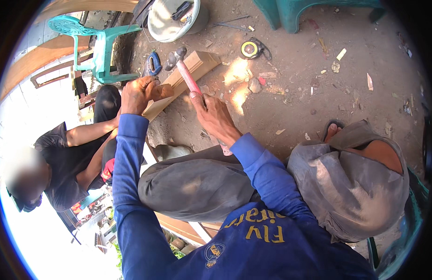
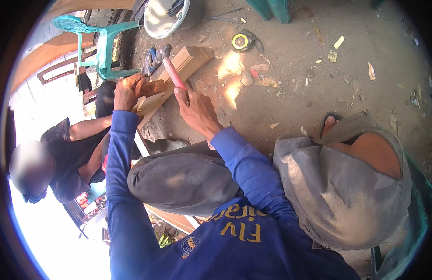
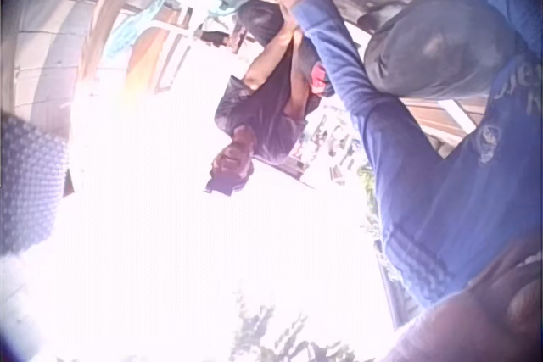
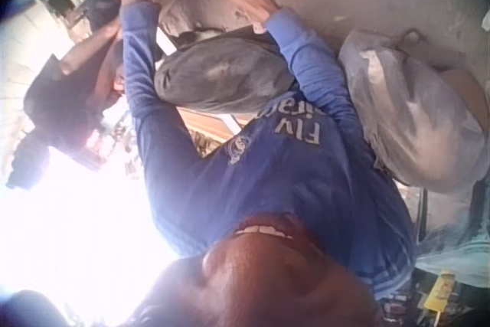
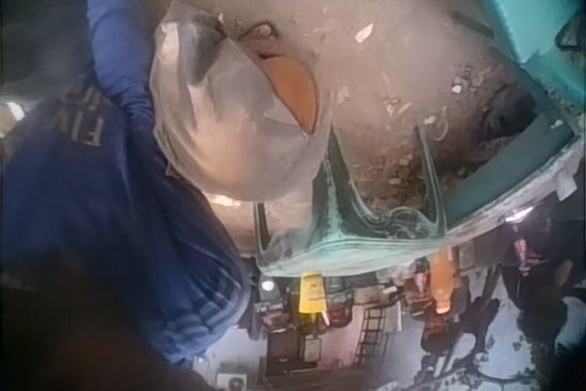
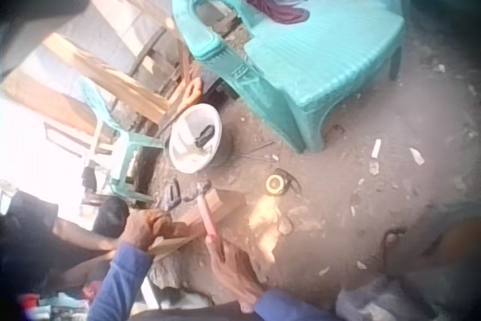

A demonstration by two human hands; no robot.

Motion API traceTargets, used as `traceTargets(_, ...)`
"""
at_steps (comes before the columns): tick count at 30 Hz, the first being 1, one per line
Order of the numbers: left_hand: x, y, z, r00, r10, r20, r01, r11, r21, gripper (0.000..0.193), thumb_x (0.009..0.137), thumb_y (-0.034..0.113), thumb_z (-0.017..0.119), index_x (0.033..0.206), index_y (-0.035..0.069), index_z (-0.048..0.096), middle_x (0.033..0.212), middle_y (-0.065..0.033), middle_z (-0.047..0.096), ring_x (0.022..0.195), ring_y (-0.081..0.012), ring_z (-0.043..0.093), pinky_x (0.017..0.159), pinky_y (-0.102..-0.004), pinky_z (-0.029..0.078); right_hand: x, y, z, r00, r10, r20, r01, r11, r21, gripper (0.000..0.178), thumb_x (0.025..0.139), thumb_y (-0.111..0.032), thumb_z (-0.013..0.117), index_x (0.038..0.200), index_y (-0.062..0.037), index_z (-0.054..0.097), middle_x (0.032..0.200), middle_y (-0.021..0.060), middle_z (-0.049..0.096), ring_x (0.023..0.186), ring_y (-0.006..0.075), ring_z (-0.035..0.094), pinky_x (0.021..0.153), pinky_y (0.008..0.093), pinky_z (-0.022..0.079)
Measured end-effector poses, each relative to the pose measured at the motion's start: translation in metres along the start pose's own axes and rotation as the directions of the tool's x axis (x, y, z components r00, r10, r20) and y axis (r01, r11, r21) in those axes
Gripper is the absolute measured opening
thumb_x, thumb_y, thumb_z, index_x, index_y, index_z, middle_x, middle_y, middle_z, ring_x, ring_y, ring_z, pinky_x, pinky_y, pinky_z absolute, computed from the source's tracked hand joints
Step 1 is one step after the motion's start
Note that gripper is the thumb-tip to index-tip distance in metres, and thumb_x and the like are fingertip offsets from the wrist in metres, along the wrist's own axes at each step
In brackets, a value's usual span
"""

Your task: The person constructs a large wooden frame, measuring wood pieces, hammering nails, and positioning planks on the ground.

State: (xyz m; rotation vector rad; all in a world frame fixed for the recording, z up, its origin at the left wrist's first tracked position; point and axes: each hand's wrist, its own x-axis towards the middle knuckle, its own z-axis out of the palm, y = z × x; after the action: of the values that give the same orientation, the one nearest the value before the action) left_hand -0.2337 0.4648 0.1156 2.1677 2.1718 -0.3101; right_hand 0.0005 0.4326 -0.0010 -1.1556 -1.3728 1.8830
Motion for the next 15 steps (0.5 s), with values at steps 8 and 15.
traceTargets(8, -0.008, 0.01, 0.006, 0.99, -0.102, -0.097, 0.077, 0.97, -0.23, 0.008, 0.09, 0.014, 0.072, 0.094, 0.008, 0.076, 0.078, -0.0158, 0.071, 0.071, -0.0322, 0.072, 0.063, -0.0381, 0.054, 0.018, 0.02, -0.019, 0.979, 0.104, -0.177, -0.078, 0.986, 0.148, 0.064, 0.106, -0.055, 0.038, 0.089, 0.0045, 0.056, 0.056, 0.0134, 0.051, 0.043, 0.0267, 0.057, 0.042, 0.0404, 0.049)
traceTargets(15, 0.02, 0.078, -0.007, 0.985, 0.166, -0.04, -0.169, 0.916, -0.364, 0.017, 0.092, 0.015, 0.073, 0.102, 0.002, 0.075, 0.086, -0.0115, 0.074, 0.076, -0.0201, 0.071, 0.072, -0.0318, 0.056, 0.016, 0.037, -0.014, 0.977, 0.206, -0.054, -0.203, 0.978, 0.055, 0.068, 0.104, -0.053, 0.039, 0.104, 0.0102, 0.064, 0.091, 0.0368, 0.065, 0.091, 0.0536, 0.065, 0.081, 0.0564, 0.05)
